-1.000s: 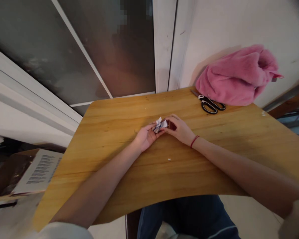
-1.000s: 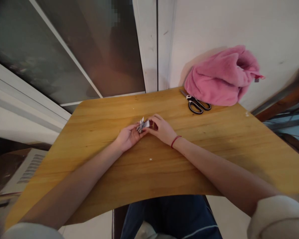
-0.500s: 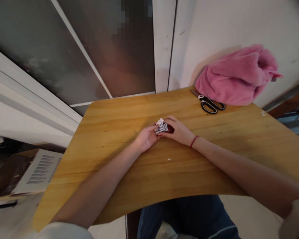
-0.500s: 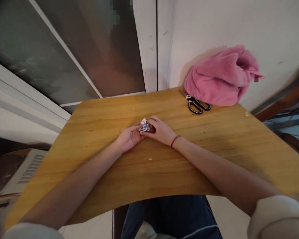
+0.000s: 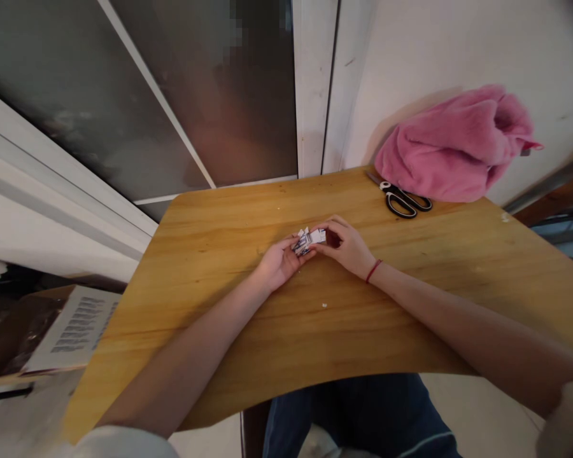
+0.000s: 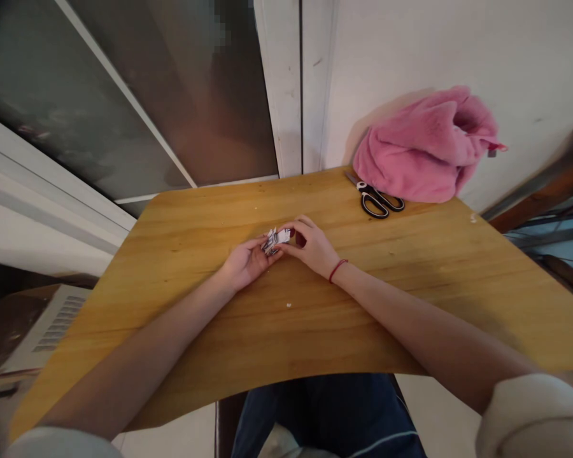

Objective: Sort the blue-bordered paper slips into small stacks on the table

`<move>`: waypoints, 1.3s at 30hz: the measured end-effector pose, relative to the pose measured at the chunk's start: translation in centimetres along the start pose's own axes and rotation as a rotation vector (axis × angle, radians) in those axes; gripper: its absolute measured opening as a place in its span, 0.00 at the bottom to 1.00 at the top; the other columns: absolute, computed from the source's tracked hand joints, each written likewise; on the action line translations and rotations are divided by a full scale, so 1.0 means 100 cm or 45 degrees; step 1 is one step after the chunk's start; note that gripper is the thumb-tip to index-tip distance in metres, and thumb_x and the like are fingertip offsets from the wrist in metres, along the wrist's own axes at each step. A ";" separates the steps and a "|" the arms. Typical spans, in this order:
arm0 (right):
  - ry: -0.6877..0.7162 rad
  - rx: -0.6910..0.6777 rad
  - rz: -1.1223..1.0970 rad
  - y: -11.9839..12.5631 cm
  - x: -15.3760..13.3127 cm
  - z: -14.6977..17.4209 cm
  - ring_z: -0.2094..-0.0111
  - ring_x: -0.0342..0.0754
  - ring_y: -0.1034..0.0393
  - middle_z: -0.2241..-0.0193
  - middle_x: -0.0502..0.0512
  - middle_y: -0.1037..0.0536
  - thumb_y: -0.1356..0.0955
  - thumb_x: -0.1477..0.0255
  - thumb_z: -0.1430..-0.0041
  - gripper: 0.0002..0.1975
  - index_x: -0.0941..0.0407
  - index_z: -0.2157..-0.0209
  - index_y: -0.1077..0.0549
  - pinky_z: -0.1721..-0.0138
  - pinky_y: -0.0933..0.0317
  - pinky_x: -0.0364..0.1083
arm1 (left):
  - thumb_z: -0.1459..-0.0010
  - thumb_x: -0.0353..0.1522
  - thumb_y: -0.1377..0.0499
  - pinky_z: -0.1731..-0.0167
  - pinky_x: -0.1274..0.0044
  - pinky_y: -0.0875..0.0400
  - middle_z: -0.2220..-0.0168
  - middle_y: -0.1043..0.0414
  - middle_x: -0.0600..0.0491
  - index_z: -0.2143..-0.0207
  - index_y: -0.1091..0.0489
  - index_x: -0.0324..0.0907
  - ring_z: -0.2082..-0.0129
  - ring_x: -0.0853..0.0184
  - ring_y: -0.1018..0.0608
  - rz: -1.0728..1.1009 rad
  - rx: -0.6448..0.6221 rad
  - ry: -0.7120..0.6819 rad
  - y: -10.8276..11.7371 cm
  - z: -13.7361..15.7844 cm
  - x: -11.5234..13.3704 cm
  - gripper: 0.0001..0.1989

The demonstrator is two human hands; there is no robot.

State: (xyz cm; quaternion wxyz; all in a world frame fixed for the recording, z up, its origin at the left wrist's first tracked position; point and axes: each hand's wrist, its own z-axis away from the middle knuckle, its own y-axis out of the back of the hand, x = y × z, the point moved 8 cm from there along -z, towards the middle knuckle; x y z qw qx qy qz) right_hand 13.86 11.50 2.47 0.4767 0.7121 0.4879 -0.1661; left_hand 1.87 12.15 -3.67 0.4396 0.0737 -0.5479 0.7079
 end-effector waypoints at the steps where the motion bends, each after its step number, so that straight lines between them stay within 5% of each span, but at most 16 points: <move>1: -0.017 0.013 -0.013 0.001 0.000 0.000 0.73 0.44 0.40 0.69 0.52 0.33 0.29 0.63 0.46 0.14 0.54 0.60 0.27 0.71 0.39 0.45 | 0.41 0.20 0.51 0.58 0.70 0.26 0.69 0.26 0.49 0.68 0.32 0.35 0.73 0.70 0.24 0.014 0.023 -0.005 0.002 0.000 0.001 0.09; 10: -0.125 0.232 -0.069 0.015 0.006 0.002 0.74 0.43 0.41 0.67 0.54 0.32 0.30 0.61 0.45 0.14 0.54 0.60 0.27 0.72 0.41 0.45 | 0.43 0.19 0.51 0.67 0.77 0.26 0.72 0.25 0.49 0.65 0.32 0.35 0.73 0.69 0.23 0.104 0.154 -0.064 0.010 -0.001 0.009 0.10; 18: -0.036 0.031 0.005 0.002 0.003 -0.001 0.71 0.45 0.38 0.68 0.53 0.31 0.29 0.65 0.45 0.12 0.54 0.60 0.28 0.69 0.40 0.46 | 0.43 0.18 0.51 0.55 0.72 0.26 0.69 0.25 0.48 0.69 0.32 0.35 0.69 0.68 0.22 0.022 0.063 -0.108 0.005 -0.002 0.009 0.10; 28: 0.008 -0.034 0.034 -0.002 0.001 -0.001 0.70 0.46 0.37 0.66 0.54 0.30 0.30 0.62 0.45 0.14 0.54 0.59 0.28 0.68 0.37 0.47 | 0.42 0.20 0.50 0.54 0.69 0.26 0.69 0.25 0.48 0.69 0.31 0.35 0.71 0.69 0.23 -0.005 0.020 -0.035 0.000 0.001 0.003 0.09; 34: 0.038 -0.151 0.052 -0.012 0.005 0.000 0.65 0.50 0.33 0.65 0.55 0.30 0.31 0.59 0.45 0.17 0.54 0.57 0.28 0.64 0.35 0.50 | 0.42 0.20 0.51 0.65 0.77 0.25 0.70 0.26 0.49 0.65 0.30 0.35 0.73 0.70 0.24 -0.020 0.034 0.006 0.001 0.001 0.001 0.10; 39: 0.054 -0.235 0.082 -0.018 0.004 0.003 0.70 0.46 0.36 0.63 0.56 0.31 0.30 0.57 0.45 0.22 0.55 0.53 0.31 0.68 0.35 0.48 | 0.41 0.19 0.51 0.76 0.81 0.31 0.71 0.27 0.49 0.63 0.30 0.33 0.74 0.71 0.25 0.010 0.057 0.005 0.005 -0.002 0.001 0.11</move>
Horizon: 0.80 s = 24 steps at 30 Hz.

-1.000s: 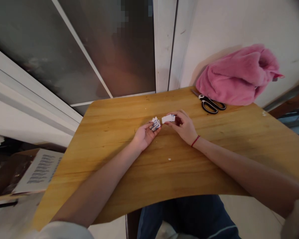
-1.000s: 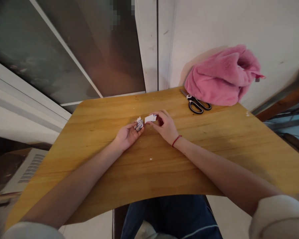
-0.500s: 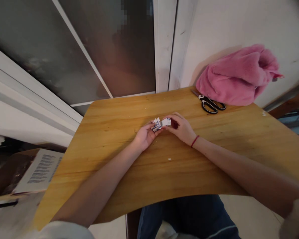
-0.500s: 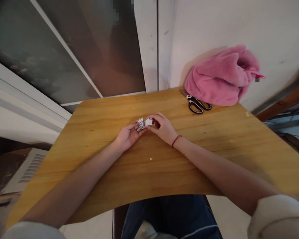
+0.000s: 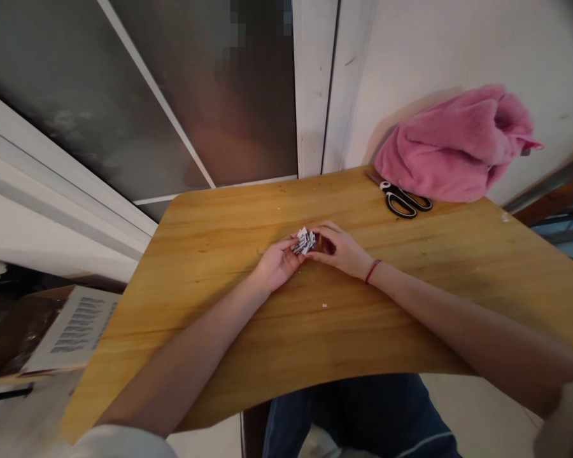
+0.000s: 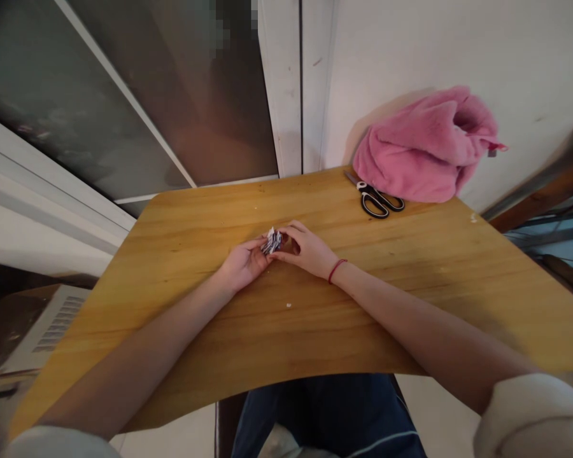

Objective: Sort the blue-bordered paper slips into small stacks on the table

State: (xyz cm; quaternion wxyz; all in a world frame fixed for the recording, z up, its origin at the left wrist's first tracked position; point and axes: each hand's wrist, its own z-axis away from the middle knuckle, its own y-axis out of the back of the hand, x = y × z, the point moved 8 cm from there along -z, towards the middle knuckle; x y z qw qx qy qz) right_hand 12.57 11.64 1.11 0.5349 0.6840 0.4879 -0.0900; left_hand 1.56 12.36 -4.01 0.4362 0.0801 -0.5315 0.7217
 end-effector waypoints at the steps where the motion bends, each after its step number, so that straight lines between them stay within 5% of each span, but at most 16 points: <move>1: -0.010 -0.015 0.002 -0.001 0.000 0.000 0.72 0.45 0.37 0.63 0.56 0.31 0.30 0.57 0.46 0.24 0.55 0.52 0.32 0.70 0.35 0.48 | 0.41 0.19 0.51 0.76 0.81 0.31 0.71 0.27 0.49 0.62 0.30 0.33 0.74 0.71 0.25 0.002 0.001 -0.005 0.000 0.000 0.000 0.12; 4: -0.032 -0.018 0.001 -0.002 -0.001 0.001 0.70 0.46 0.35 0.60 0.57 0.30 0.30 0.56 0.47 0.27 0.54 0.49 0.34 0.68 0.34 0.49 | 0.41 0.19 0.52 0.74 0.80 0.30 0.69 0.26 0.48 0.58 0.30 0.33 0.73 0.70 0.25 -0.009 -0.009 -0.025 -0.002 0.001 0.001 0.14; 9: 0.032 0.053 -0.007 0.001 -0.005 0.000 0.51 0.55 0.34 0.53 0.60 0.29 0.28 0.60 0.48 0.27 0.54 0.50 0.35 0.50 0.37 0.55 | 0.41 0.19 0.50 0.73 0.80 0.30 0.69 0.26 0.48 0.60 0.29 0.33 0.72 0.69 0.24 -0.039 -0.108 -0.033 -0.007 0.004 0.000 0.12; 15: -0.041 0.123 -0.124 0.008 -0.001 -0.001 0.59 0.51 0.31 0.60 0.57 0.27 0.31 0.65 0.43 0.15 0.55 0.56 0.32 0.58 0.34 0.51 | 0.43 0.19 0.48 0.57 0.73 0.27 0.65 0.25 0.47 0.62 0.30 0.33 0.67 0.68 0.23 -0.061 -0.253 0.005 -0.012 0.005 -0.006 0.10; 24: -0.011 -0.009 -0.030 -0.002 0.000 -0.002 0.51 0.55 0.33 0.54 0.60 0.30 0.26 0.64 0.51 0.27 0.55 0.51 0.34 0.48 0.38 0.57 | 0.44 0.21 0.47 0.72 0.80 0.31 0.68 0.25 0.46 0.66 0.30 0.34 0.71 0.68 0.23 -0.141 -0.258 0.030 -0.013 0.006 -0.007 0.07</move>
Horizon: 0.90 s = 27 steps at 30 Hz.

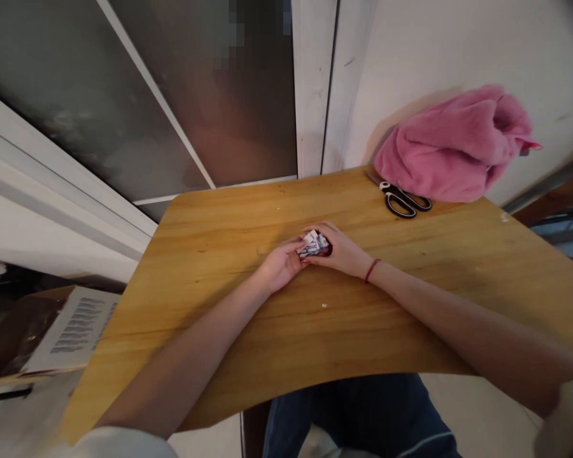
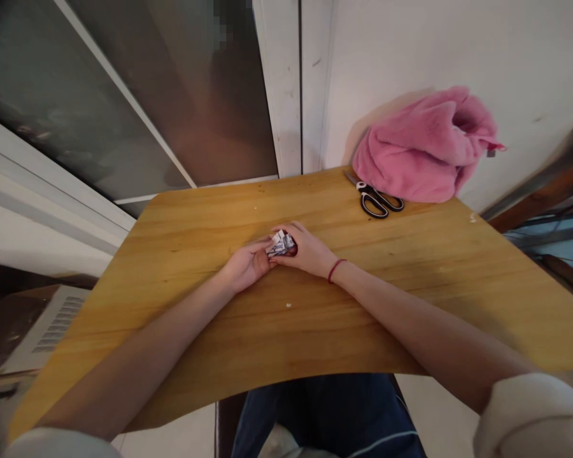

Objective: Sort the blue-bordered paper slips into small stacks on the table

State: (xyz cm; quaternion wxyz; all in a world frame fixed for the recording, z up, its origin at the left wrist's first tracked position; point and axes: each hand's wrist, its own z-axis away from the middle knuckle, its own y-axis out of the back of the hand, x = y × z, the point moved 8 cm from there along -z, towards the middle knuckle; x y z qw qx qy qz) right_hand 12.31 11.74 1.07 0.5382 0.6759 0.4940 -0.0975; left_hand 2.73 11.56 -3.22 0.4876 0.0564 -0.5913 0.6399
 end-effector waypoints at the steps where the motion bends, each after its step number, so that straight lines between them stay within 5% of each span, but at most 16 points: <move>1: -0.002 -0.020 0.007 -0.001 0.000 0.000 0.51 0.55 0.34 0.54 0.60 0.31 0.27 0.65 0.50 0.27 0.54 0.50 0.34 0.48 0.38 0.57 | 0.45 0.20 0.46 0.73 0.81 0.31 0.68 0.25 0.47 0.66 0.30 0.35 0.72 0.69 0.23 -0.021 -0.001 0.003 -0.001 0.000 -0.001 0.07; 10: 0.074 -0.027 0.005 0.003 -0.008 0.001 0.59 0.49 0.33 0.62 0.56 0.33 0.30 0.66 0.45 0.13 0.55 0.59 0.29 0.54 0.36 0.51 | 0.51 0.17 0.50 0.60 0.74 0.29 0.70 0.27 0.51 0.65 0.31 0.36 0.74 0.72 0.26 0.048 -0.035 0.077 -0.009 0.006 -0.004 0.15; 15: 0.099 0.092 0.009 0.007 -0.017 0.002 0.51 0.53 0.38 0.58 0.58 0.33 0.28 0.64 0.47 0.14 0.55 0.61 0.29 0.47 0.42 0.55 | 0.56 0.17 0.52 0.67 0.79 0.31 0.70 0.28 0.48 0.68 0.32 0.36 0.73 0.71 0.26 0.170 -0.014 0.144 -0.013 0.008 -0.013 0.15; 22: -0.017 0.033 -0.291 -0.006 -0.025 0.007 0.62 0.47 0.32 0.64 0.53 0.27 0.30 0.66 0.45 0.10 0.54 0.69 0.36 0.58 0.37 0.48 | 0.60 0.20 0.52 0.66 0.79 0.31 0.74 0.29 0.49 0.77 0.31 0.35 0.72 0.70 0.26 0.351 0.044 0.069 -0.015 0.011 -0.024 0.11; 27: 0.117 0.040 -0.041 -0.006 -0.033 0.010 0.64 0.48 0.34 0.70 0.53 0.29 0.34 0.70 0.40 0.04 0.54 0.67 0.35 0.60 0.37 0.47 | 0.56 0.23 0.52 0.63 0.76 0.31 0.72 0.28 0.48 0.77 0.31 0.37 0.69 0.68 0.25 0.471 0.109 0.044 -0.019 0.018 -0.028 0.10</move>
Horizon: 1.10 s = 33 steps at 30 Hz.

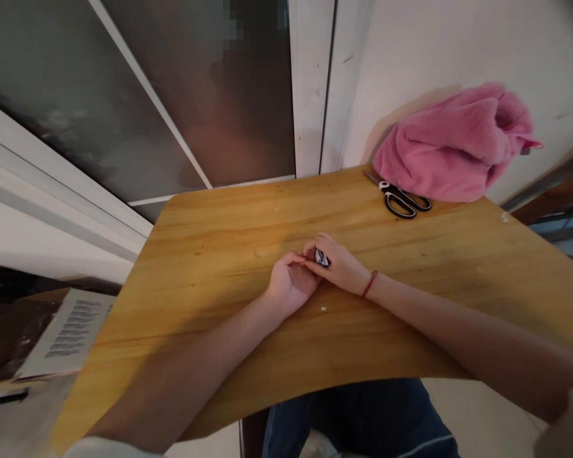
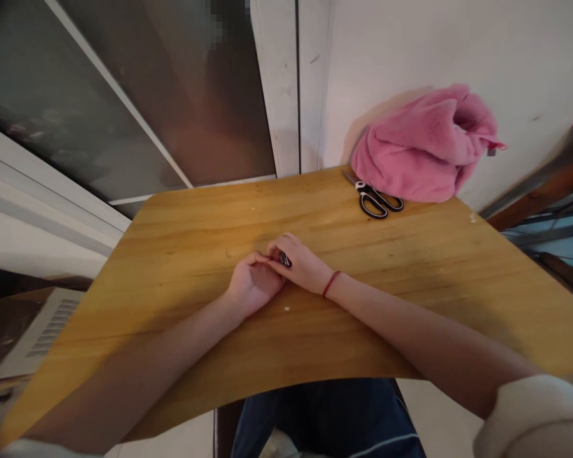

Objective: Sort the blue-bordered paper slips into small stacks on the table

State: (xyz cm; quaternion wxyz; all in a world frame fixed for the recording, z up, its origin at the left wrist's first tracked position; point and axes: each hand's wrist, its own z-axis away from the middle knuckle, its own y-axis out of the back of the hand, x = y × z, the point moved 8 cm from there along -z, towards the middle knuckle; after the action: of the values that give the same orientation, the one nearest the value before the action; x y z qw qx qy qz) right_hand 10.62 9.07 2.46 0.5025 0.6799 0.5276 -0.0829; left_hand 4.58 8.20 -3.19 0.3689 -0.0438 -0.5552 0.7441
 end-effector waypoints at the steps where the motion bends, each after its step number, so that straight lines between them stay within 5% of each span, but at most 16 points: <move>1: 0.030 -0.014 0.032 -0.001 -0.001 0.000 0.63 0.48 0.34 0.69 0.53 0.29 0.35 0.71 0.39 0.02 0.54 0.66 0.34 0.60 0.37 0.48 | 0.55 0.24 0.52 0.62 0.76 0.31 0.72 0.28 0.49 0.76 0.31 0.37 0.69 0.67 0.25 0.025 -0.005 -0.002 -0.001 0.002 -0.001 0.09; 11: 0.045 0.077 0.145 0.009 -0.002 0.002 0.59 0.49 0.31 0.63 0.58 0.26 0.44 0.73 0.34 0.10 0.54 0.58 0.35 0.56 0.36 0.49 | 0.46 0.32 0.51 0.56 0.73 0.35 0.70 0.30 0.46 0.71 0.31 0.37 0.65 0.64 0.27 -0.060 -0.081 0.060 -0.006 0.004 -0.008 0.11; 21: -0.018 0.137 0.161 0.014 0.004 0.003 0.58 0.51 0.30 0.60 0.57 0.25 0.39 0.72 0.37 0.08 0.53 0.57 0.34 0.55 0.35 0.51 | 0.45 0.33 0.49 0.55 0.72 0.34 0.67 0.28 0.47 0.71 0.31 0.38 0.64 0.65 0.26 -0.059 -0.158 0.096 -0.005 0.001 -0.007 0.10; 27: 0.000 0.312 0.131 0.023 0.006 0.004 0.58 0.49 0.31 0.60 0.56 0.27 0.36 0.75 0.42 0.12 0.53 0.55 0.35 0.55 0.34 0.49 | 0.43 0.34 0.48 0.55 0.70 0.34 0.66 0.27 0.46 0.70 0.31 0.38 0.63 0.63 0.25 -0.068 -0.185 0.115 -0.007 0.000 -0.008 0.10; 33: -0.012 0.102 0.101 0.010 0.008 0.001 0.59 0.50 0.31 0.62 0.55 0.28 0.37 0.80 0.47 0.21 0.52 0.51 0.35 0.55 0.35 0.52 | 0.43 0.27 0.43 0.57 0.75 0.34 0.65 0.26 0.51 0.67 0.28 0.37 0.65 0.69 0.25 -0.222 -0.089 -0.026 -0.001 -0.005 -0.003 0.04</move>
State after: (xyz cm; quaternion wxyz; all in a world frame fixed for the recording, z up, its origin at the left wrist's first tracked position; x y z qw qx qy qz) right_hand 11.83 9.58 2.49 0.4802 0.7195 0.4941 -0.0875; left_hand 5.09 8.38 -3.41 0.4247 -0.0006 -0.5865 0.6897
